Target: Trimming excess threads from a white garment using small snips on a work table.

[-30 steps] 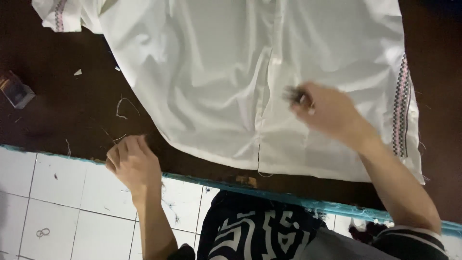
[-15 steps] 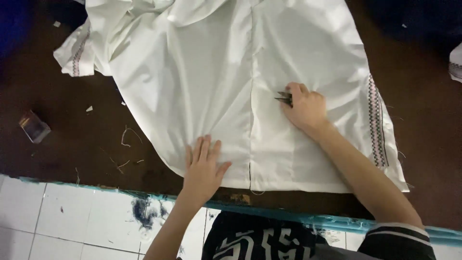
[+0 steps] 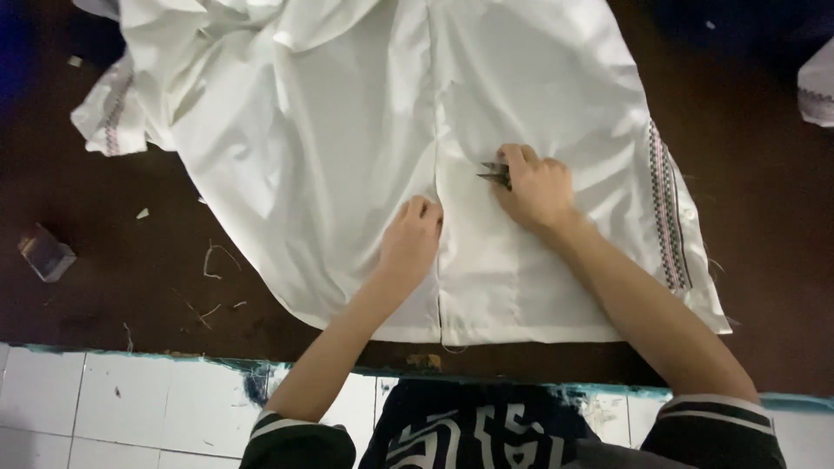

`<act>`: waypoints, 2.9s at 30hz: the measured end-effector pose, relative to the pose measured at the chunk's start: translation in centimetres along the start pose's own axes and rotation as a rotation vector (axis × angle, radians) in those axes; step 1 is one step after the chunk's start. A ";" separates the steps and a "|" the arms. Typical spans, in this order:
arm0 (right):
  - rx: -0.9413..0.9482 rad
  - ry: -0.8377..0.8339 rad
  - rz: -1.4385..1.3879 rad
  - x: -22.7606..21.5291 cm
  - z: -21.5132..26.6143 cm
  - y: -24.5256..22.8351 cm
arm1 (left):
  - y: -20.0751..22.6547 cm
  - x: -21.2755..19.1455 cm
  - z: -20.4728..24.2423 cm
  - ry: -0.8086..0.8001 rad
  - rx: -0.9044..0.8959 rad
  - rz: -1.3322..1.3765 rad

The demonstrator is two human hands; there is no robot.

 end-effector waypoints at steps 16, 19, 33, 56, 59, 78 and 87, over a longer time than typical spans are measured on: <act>0.042 -0.096 -0.053 -0.2 -0.2 0.1 | -1.7 -4.0 1.7 0.180 -0.191 0.490; 0.064 -0.143 -0.067 0.1 -0.3 0.3 | -1.5 -5.0 1.5 0.181 -0.224 0.527; 0.073 -0.120 -0.017 -0.6 -0.2 -0.2 | -0.3 -5.8 2.5 0.130 -0.126 0.457; -0.028 0.047 -0.016 -1.1 0.1 -0.4 | 3.0 -5.0 5.6 0.129 0.066 0.315; -0.041 0.063 0.006 -0.4 0.1 -0.1 | 2.7 -2.7 5.2 0.113 0.116 0.181; 0.175 -0.774 -0.269 -6.1 4.3 -6.3 | 2.1 -5.7 5.0 0.167 0.067 0.399; -0.104 -0.988 -0.140 -4.1 7.2 -9.7 | 2.3 -7.5 4.8 0.173 0.004 0.522</act>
Point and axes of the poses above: each hand's wrist, its own z-axis away from the middle knuckle, its own x-axis out of the palm, y = z × x, the point moved 10 cm from there along -z, towards the middle knuckle, and after that the axes turned 11 degrees about x, right-handed, at the moved point
